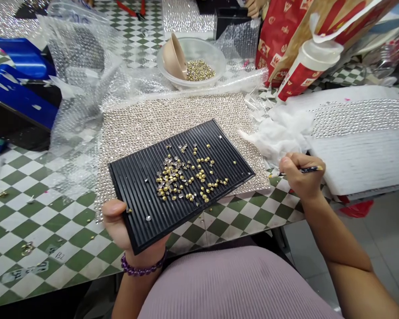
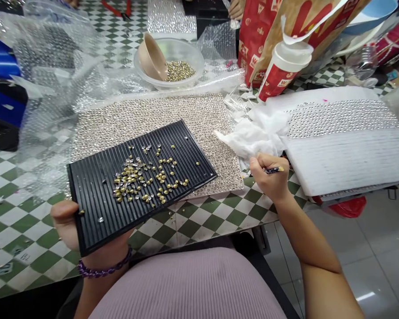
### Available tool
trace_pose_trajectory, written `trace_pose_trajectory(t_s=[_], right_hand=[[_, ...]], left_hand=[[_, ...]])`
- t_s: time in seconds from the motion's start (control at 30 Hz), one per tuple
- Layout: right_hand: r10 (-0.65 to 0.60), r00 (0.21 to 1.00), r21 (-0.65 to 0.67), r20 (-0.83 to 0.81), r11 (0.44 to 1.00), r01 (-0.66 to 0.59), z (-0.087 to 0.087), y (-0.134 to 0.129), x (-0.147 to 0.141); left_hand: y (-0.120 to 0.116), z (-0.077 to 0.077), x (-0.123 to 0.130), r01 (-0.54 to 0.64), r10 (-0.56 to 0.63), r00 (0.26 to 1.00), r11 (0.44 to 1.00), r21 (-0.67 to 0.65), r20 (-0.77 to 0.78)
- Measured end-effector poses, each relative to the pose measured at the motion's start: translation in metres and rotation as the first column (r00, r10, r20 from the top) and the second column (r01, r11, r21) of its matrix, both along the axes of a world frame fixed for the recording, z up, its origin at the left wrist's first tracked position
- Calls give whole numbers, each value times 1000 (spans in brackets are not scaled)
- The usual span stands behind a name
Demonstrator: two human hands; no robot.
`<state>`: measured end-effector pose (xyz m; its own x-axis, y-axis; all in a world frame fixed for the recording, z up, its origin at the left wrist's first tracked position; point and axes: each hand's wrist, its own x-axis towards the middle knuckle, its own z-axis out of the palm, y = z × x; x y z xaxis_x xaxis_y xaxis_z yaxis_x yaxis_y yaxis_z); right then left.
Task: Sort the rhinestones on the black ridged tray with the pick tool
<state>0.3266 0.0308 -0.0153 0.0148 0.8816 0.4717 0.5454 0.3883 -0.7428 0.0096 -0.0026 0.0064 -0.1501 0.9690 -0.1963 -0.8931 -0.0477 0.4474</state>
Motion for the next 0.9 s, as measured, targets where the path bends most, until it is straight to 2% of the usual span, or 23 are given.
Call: trace_pose_trajectory(t_s=[0.1, 0.2, 0.27, 0.37, 0.47, 0.57, 0.7, 0.9], right_hand=[[28, 1000, -11, -2, 1000, -28, -1, 1, 0], [-2, 985, 56, -174, 998, 12, 5, 6, -2], [-26, 951, 131, -308, 989, 70, 15, 10, -6], [-4, 917, 212, -399, 972, 96, 43, 15, -22], [84, 950, 238, -302, 971, -10, 71, 20, -49], [216, 964, 229, -153, 957, -178, 86, 29, -75], [327, 945, 159, -31, 935, -318, 86, 42, -93], [288, 957, 68, 31, 955, -290, 84, 47, -100]], left_hand=[[0, -1, 0, 17, -17, 1000, 1000, 25, 13], [-1, 0, 1, 39, -40, 999, 998, 48, 28], [-2, 2, 3, 50, -52, 998, 997, 55, 33], [-4, 3, 5, 82, -83, 996, 996, 37, 28], [-6, 2, 5, 118, -118, 993, 993, 24, 13], [-7, -1, 3, 145, -145, 989, 989, 10, 2], [-9, -3, 1, 157, -157, 988, 988, -11, -4], [-11, 0, 3, 181, -181, 983, 982, -46, 5]])
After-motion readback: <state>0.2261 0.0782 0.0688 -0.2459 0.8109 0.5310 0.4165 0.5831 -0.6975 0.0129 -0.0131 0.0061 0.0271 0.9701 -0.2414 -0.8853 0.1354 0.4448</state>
